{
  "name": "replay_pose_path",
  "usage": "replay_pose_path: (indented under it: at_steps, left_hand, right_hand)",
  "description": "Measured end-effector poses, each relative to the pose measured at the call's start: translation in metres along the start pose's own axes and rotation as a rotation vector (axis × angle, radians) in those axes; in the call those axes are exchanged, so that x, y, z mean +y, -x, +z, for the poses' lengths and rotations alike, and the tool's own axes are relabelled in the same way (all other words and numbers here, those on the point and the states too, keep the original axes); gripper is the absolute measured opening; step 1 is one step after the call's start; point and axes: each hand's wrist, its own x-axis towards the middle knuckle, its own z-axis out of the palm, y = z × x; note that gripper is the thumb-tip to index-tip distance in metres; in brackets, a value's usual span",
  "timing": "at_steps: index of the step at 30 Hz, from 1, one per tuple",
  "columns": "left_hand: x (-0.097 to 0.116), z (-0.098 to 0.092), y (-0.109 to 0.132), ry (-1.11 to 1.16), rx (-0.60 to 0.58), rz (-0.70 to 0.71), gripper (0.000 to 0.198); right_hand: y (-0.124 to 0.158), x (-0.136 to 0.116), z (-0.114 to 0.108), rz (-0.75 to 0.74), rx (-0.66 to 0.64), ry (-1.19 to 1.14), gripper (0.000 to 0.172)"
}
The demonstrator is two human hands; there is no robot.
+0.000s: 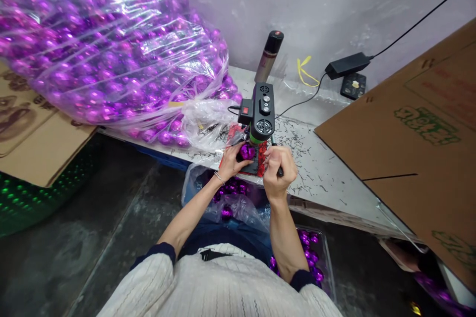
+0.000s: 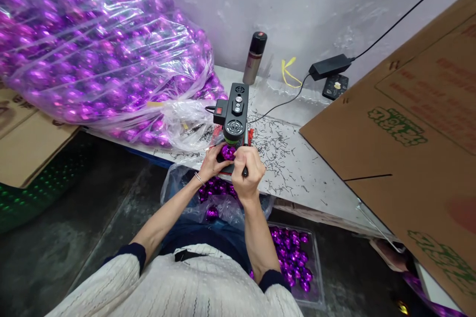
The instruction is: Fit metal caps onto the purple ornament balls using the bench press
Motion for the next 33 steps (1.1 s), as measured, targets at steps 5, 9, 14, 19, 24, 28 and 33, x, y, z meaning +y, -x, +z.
replay_pose_path:
  at_steps: [5,9,14,19,24,28,33]
  left_hand:
    - [0.002,-0.001,0.000,0.054,-0.005,-0.034,0.072]
    - [0.005,-0.002,-0.001,0.066,-0.019,-0.067,0.071]
    - [0.006,-0.002,0.000,0.067,-0.020,-0.063,0.071]
    - [0.005,-0.001,0.001,0.065,-0.014,-0.042,0.069]
    - [0.005,-0.001,0.002,0.050,-0.007,-0.046,0.068]
    - [0.005,-0.002,0.002,0.063,-0.015,-0.047,0.069]
    - [0.004,-0.001,0.001,0.075,-0.011,-0.059,0.069]
  right_hand:
    - [0.025,0.010,0.008,0.027,0.044,-0.003,0.028]
    - [0.047,0.026,0.015,0.009,0.069,-0.027,0.026]
    - [0.057,0.037,0.019,-0.011,0.083,-0.032,0.024]
    - [0.061,0.042,0.021,-0.020,0.107,-0.015,0.025]
    - [0.064,0.045,0.023,-0.026,0.123,-0.006,0.027]
    - [0.065,0.046,0.023,-0.023,0.115,-0.015,0.028]
    - [0.067,0.051,0.024,-0.059,0.123,-0.032,0.027]
